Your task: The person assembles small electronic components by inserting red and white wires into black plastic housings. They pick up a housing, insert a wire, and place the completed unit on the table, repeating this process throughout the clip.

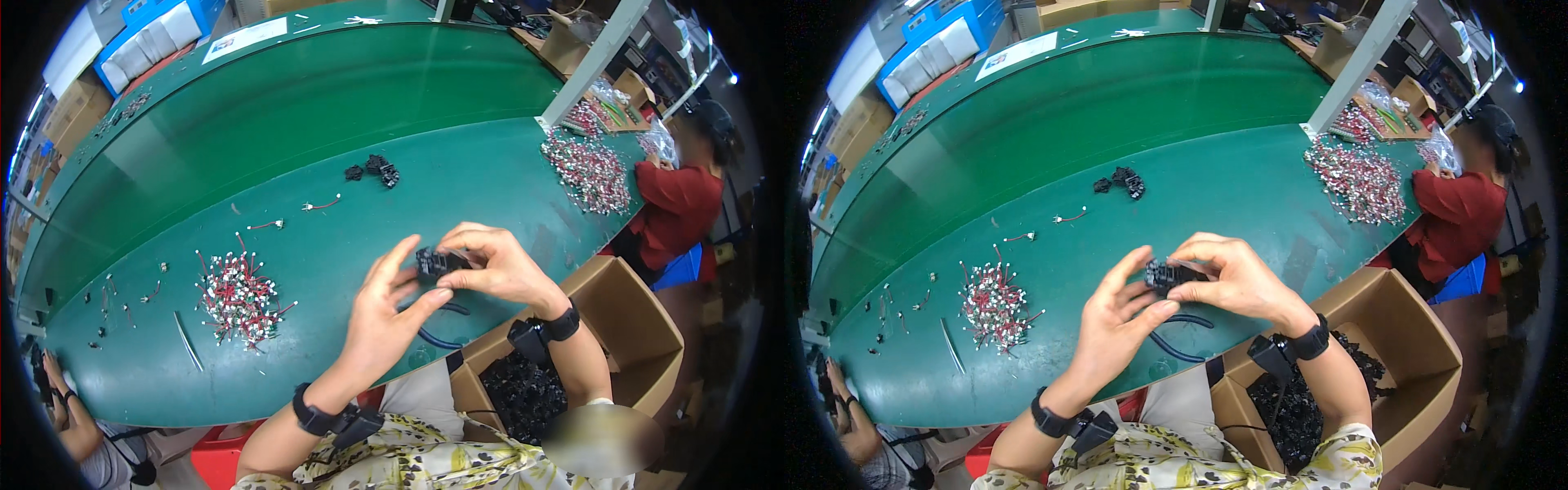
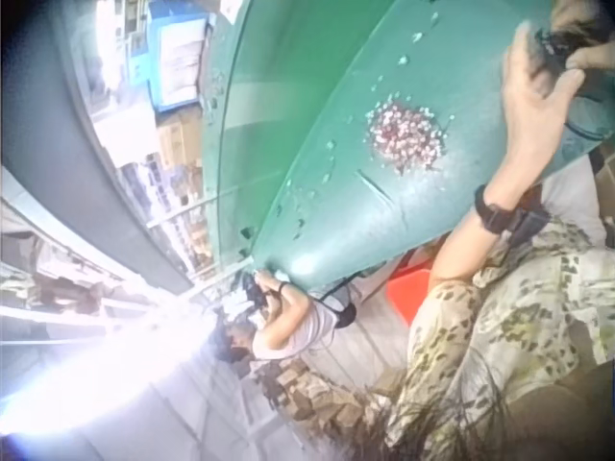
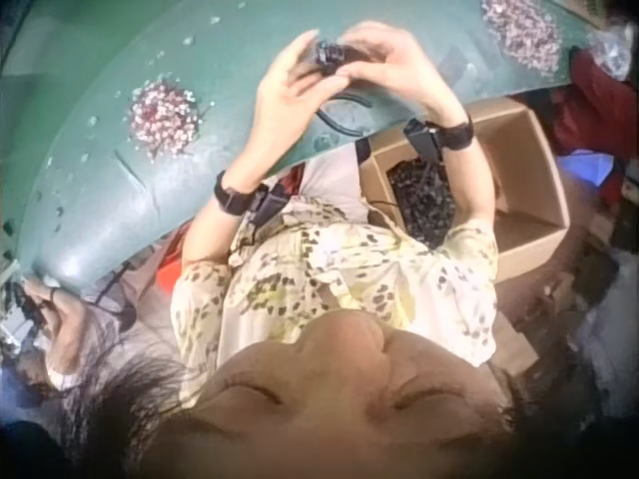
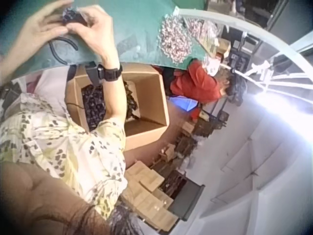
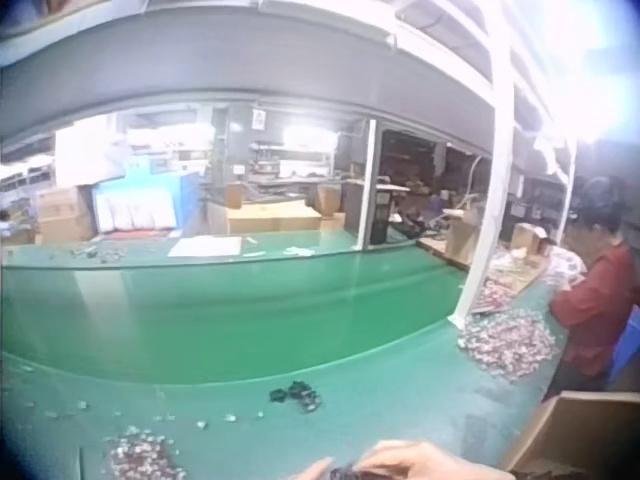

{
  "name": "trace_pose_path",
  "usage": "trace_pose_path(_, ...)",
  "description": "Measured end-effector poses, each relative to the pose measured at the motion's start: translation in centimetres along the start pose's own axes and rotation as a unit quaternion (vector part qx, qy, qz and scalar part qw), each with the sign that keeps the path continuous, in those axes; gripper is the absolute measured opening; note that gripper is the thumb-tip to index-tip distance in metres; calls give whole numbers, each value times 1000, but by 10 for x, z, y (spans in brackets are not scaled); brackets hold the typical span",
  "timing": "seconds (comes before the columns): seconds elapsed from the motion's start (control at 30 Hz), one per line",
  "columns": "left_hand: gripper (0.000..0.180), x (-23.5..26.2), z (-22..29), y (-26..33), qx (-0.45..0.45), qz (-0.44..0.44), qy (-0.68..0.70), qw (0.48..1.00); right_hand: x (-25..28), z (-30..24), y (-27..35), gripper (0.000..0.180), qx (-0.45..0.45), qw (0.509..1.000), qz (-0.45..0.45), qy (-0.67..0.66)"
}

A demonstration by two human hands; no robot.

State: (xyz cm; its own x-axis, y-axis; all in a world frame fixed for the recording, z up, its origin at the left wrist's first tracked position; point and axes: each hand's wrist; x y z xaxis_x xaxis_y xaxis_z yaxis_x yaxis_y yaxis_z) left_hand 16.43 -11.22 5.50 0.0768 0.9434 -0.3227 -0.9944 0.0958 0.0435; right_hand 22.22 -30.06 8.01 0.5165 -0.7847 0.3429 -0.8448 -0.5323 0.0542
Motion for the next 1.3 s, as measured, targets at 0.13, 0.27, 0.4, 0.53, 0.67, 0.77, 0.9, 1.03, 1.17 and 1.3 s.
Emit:
trace_pose_path(0.13,37,6,-13,-7,-37,-66,-36,997,-9,11,7,32,17,994,-17,-106)
trace_pose_path(0.27,33,13,-17,2,-7,-22,18,1000,-11,4,8,31,-28,999,-17,-40)
trace_pose_path(0.4,29,22,-10,8,30,18,41,999,-17,0,6,38,4,998,21,54)
trace_pose_path(0.53,29,41,0,21,101,26,133,986,-33,-28,11,53,72,989,105,79)
trace_pose_path(0.67,31,50,10,45,141,-4,183,973,-71,-39,17,50,167,975,51,135)
trace_pose_path(0.77,33,62,17,63,152,-33,184,971,-94,-40,23,40,165,975,48,143)
trace_pose_path(0.9,33,94,19,84,147,-43,224,963,-125,-39,20,37,164,984,66,21)
trace_pose_path(1.03,32,124,21,102,166,-48,220,960,-157,-44,10,39,197,975,61,80)
trace_pose_path(1.17,31,156,27,117,189,-56,234,952,-191,-61,2,40,195,967,39,161)
trace_pose_path(1.3,29,180,36,127,181,-46,241,952,-219,-67,-12,41,176,975,31,136)
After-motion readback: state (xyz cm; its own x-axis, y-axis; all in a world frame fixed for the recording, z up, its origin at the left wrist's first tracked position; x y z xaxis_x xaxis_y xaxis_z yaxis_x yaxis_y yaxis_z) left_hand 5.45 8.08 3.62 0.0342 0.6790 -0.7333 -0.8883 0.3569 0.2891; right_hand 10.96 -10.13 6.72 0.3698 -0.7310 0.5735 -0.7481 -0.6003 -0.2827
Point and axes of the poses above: each hand's wrist, its own y-axis away from the middle knuckle, its own x-axis out of the back of the hand, z = x × y, and after that the axes turned 1 degree about -z, right-handed
